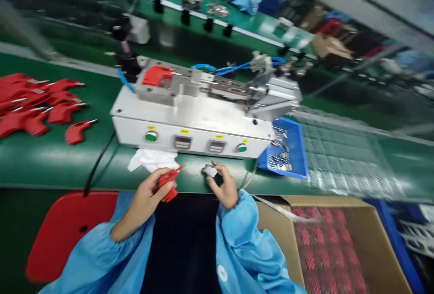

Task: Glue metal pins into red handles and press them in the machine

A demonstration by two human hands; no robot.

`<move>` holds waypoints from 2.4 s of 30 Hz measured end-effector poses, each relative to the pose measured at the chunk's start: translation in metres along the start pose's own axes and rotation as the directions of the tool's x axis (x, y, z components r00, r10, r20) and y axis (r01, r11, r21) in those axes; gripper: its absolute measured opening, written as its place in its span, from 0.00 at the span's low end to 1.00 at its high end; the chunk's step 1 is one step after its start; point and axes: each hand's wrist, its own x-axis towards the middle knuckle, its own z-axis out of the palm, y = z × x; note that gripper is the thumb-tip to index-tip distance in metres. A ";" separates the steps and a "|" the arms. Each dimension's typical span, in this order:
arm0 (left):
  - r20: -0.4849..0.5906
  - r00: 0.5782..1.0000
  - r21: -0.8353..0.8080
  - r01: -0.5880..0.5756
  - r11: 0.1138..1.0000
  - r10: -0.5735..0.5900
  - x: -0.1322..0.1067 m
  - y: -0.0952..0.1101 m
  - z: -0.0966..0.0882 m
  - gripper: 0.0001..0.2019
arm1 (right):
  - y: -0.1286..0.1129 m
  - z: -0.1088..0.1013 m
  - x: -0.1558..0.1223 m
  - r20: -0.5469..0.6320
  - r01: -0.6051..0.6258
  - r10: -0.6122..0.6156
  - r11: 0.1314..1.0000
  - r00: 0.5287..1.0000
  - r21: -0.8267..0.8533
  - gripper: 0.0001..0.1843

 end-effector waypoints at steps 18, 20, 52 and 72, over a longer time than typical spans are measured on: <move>-0.121 0.990 0.010 0.075 0.997 -0.073 0.008 -0.012 -0.011 0.43 | 0.056 -0.207 0.109 -0.243 -0.474 0.442 0.549 0.864 -0.688 0.07; -0.129 0.989 -0.005 0.070 0.998 -0.070 0.007 -0.011 -0.014 0.44 | 0.065 -0.207 0.116 -0.228 -0.461 0.440 0.550 0.869 -0.696 0.06; -0.160 0.958 0.074 -0.229 0.971 0.238 0.032 -0.010 -0.027 0.27 | -0.143 -0.066 0.241 0.126 0.516 -0.505 0.793 0.854 -0.322 0.07; -0.138 0.928 0.051 -0.341 0.939 0.345 0.052 -0.020 -0.035 0.18 | -0.174 -0.019 0.303 0.308 0.569 -0.547 0.406 0.778 -0.715 0.14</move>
